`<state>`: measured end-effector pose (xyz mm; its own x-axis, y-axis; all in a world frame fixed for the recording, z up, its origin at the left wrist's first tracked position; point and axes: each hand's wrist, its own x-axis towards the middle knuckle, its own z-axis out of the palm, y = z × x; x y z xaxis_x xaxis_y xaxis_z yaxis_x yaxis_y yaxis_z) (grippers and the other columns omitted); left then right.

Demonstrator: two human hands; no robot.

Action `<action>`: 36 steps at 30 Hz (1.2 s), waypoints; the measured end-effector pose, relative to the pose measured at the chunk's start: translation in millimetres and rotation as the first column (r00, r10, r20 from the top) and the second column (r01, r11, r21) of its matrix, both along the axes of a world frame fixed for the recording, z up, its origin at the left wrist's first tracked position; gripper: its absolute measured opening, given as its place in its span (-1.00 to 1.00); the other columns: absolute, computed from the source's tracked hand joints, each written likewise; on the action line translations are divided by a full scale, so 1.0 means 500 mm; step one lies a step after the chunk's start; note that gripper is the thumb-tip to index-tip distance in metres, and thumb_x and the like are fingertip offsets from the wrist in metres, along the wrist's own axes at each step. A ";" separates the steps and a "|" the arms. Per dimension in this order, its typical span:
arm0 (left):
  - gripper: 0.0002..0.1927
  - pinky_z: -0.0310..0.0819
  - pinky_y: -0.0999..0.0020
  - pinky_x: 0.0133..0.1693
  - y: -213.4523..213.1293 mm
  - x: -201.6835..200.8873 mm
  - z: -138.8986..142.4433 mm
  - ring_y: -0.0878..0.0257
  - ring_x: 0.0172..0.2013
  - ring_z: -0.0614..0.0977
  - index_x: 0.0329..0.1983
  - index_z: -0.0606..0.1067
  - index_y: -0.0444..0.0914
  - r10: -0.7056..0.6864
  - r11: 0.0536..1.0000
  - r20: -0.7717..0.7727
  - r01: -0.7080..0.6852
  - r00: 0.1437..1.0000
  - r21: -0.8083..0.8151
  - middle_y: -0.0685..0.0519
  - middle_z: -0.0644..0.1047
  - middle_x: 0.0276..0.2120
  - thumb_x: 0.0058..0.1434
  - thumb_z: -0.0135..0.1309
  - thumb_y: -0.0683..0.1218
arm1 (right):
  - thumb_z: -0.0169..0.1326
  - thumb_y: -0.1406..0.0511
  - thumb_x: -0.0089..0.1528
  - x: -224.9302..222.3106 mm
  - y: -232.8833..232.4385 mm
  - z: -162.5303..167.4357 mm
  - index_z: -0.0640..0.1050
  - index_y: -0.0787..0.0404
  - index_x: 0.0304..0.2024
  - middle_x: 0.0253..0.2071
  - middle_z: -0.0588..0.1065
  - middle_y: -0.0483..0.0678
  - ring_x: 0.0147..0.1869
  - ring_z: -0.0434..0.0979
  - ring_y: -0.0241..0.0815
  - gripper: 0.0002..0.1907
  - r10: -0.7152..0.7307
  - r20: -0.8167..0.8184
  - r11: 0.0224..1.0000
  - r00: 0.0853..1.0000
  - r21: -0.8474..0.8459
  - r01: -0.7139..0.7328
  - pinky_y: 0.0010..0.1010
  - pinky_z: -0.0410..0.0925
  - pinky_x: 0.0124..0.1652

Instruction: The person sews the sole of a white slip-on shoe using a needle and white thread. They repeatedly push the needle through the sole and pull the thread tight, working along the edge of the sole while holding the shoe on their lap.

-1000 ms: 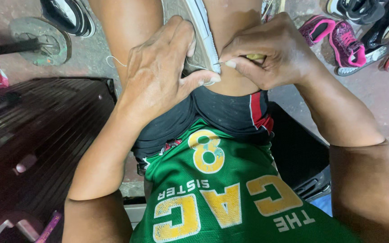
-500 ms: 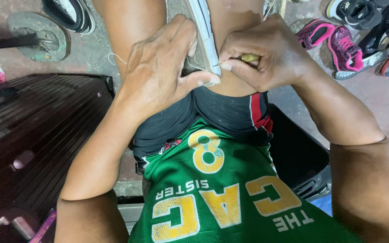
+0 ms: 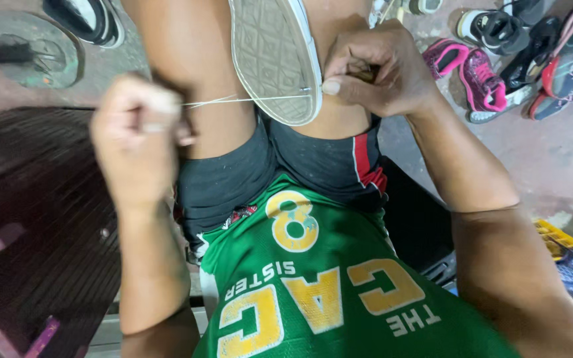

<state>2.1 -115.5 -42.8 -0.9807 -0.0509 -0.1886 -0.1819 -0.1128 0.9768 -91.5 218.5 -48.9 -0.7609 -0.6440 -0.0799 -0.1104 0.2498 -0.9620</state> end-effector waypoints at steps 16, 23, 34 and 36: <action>-0.58 0.49 0.25 -0.25 0.089 0.037 0.019 0.11 -0.24 0.57 0.14 0.47 -0.28 -0.352 0.607 -0.264 0.004 0.898 -0.795 -0.02 0.54 -0.09 0.30 0.33 -0.09 | 0.19 0.45 0.31 0.005 0.001 0.019 0.60 0.28 -0.14 -0.37 0.48 -0.11 -0.36 0.39 -0.38 -0.92 0.059 -0.076 0.997 0.995 0.053 -0.055 -0.53 0.19 -0.35; -0.82 0.23 0.61 -0.53 0.062 0.059 0.025 0.36 -0.45 0.39 -0.21 0.45 -0.23 0.110 0.926 0.050 -0.120 0.993 0.357 0.01 0.46 -0.17 0.35 0.16 -0.05 | 0.21 0.45 0.35 0.024 0.000 0.053 0.59 0.29 -0.15 -0.34 0.49 -0.06 -0.35 0.48 -0.25 -0.96 0.055 -0.225 0.997 0.973 0.057 -0.043 -0.46 0.28 -0.31; -0.79 0.41 0.47 -0.12 0.164 0.001 0.051 0.32 -0.26 0.50 -0.01 0.52 -0.36 -0.097 0.964 -0.038 0.084 0.995 -0.253 0.06 0.57 -0.25 0.57 -0.13 -0.17 | 0.26 0.43 0.35 0.045 0.007 0.073 0.60 0.28 -0.15 -0.24 0.55 0.00 -0.22 0.59 -0.09 -0.93 0.032 -0.450 0.994 0.892 0.104 0.017 -0.37 0.40 -0.26; -0.78 0.35 0.45 -0.33 0.182 -0.002 0.058 0.29 -0.43 0.42 0.07 0.54 -0.33 -0.148 0.937 -0.011 0.137 0.989 -0.320 0.05 0.52 -0.37 0.62 -0.13 -0.17 | 0.26 0.43 0.35 0.046 0.007 0.074 0.60 0.27 -0.14 -0.23 0.55 -0.01 -0.20 0.58 -0.08 -0.92 0.033 -0.479 0.994 0.877 0.109 0.022 -0.36 0.40 -0.24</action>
